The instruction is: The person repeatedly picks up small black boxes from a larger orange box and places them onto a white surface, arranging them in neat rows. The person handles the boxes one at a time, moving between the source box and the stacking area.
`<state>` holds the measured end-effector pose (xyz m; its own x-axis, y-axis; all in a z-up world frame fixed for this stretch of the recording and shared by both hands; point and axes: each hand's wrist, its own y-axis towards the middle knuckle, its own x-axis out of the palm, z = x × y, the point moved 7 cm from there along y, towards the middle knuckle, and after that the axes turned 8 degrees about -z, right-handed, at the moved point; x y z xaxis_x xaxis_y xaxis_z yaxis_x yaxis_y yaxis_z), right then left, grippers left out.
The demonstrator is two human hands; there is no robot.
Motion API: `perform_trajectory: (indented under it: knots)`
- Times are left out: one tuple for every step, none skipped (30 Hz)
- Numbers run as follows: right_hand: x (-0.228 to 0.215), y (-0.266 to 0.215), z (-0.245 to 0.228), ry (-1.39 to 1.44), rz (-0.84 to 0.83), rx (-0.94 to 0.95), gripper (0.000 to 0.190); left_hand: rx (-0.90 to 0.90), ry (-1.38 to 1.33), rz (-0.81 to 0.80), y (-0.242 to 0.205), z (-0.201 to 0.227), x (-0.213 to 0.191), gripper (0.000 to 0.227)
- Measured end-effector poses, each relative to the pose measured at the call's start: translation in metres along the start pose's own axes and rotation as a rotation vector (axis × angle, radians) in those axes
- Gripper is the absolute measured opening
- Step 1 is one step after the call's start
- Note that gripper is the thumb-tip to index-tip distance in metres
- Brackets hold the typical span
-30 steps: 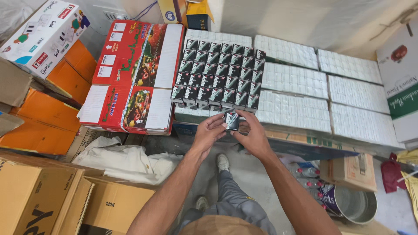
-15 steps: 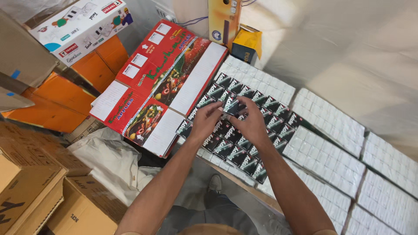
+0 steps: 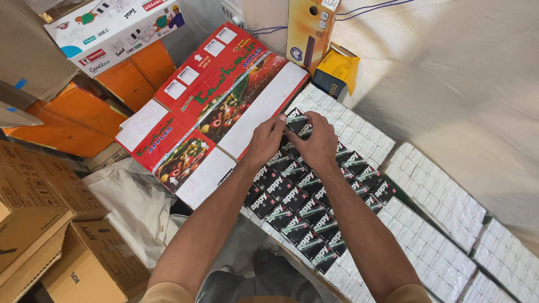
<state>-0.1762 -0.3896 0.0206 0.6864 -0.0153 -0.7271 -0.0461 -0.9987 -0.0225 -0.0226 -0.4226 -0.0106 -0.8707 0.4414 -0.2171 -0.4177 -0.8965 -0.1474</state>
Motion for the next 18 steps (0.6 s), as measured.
perform_trajectory:
  knots:
    - [0.002, -0.003, 0.0, 0.001, -0.006, -0.002, 0.062, -0.004, -0.001, 0.004, -0.003, 0.004, -0.001, 0.056]
    - [0.003, -0.006, 0.0, -0.015, 0.004, 0.001, 0.061, 0.02, 0.002, 0.021, -0.007, 0.009, -0.004, 0.052]
    - [0.004, -0.009, 0.0, -0.032, 0.014, 0.004, 0.06, 0.045, 0.005, 0.038, -0.01, 0.015, -0.006, 0.056]
    - [0.005, -0.012, -0.001, -0.032, 0.009, 0.001, 0.06, 0.042, 0.004, 0.042, -0.014, 0.022, -0.008, 0.056]
    - [0.008, -0.017, -0.002, -0.053, 0.0, -0.007, 0.062, 0.036, -0.006, 0.064, -0.02, 0.028, -0.011, 0.056]
    - [0.01, -0.022, -0.004, -0.074, -0.008, -0.014, 0.065, 0.029, -0.016, 0.086, -0.026, 0.034, -0.014, 0.056]
    - [0.008, -0.029, -0.008, -0.073, -0.008, -0.015, 0.065, 0.029, -0.015, 0.087, -0.033, 0.033, -0.013, 0.056]
    - [0.007, -0.035, -0.013, -0.074, -0.024, -0.032, 0.061, -0.011, -0.007, 0.075, -0.039, 0.03, -0.011, 0.054]
    - [0.006, -0.043, -0.019, -0.075, -0.039, -0.049, 0.058, -0.051, 0.0, 0.062, -0.046, 0.026, -0.008, 0.057]
    - [0.006, -0.047, -0.016, -0.075, -0.039, -0.049, 0.058, -0.051, 0.0, 0.062, -0.04, 0.011, -0.006, 0.057]
    - [0.007, -0.05, -0.013, -0.087, -0.027, -0.037, 0.057, -0.036, 0.068, 0.049, -0.033, -0.003, -0.002, 0.057]
    - [0.008, -0.055, -0.01, -0.098, -0.015, -0.026, 0.057, -0.021, 0.136, 0.036, -0.027, -0.017, 0.001, 0.057]
    - [0.009, -0.056, -0.009, -0.097, -0.015, -0.027, 0.057, -0.021, 0.137, 0.037, -0.032, -0.006, 0.001, 0.057]
    - [0.009, -0.057, -0.01, -0.158, 0.006, -0.037, 0.055, -0.048, 0.19, 0.021, -0.037, 0.003, 0.003, 0.059]
    - [0.008, -0.06, -0.01, -0.219, 0.029, -0.043, 0.054, -0.075, 0.243, 0.003, -0.042, 0.012, 0.005, 0.061]
    - [0.01, -0.062, -0.008, -0.22, 0.029, -0.042, 0.054, -0.075, 0.242, 0.001, -0.045, 0.013, 0.007, 0.061]
    - [0.01, -0.061, -0.006, -0.223, 0.041, -0.037, 0.055, -0.084, 0.245, 0.007, -0.045, 0.014, 0.007, 0.062]
    - [0.01, -0.061, -0.004, -0.226, 0.053, -0.032, 0.056, -0.094, 0.249, 0.012, -0.046, 0.015, 0.007, 0.063]
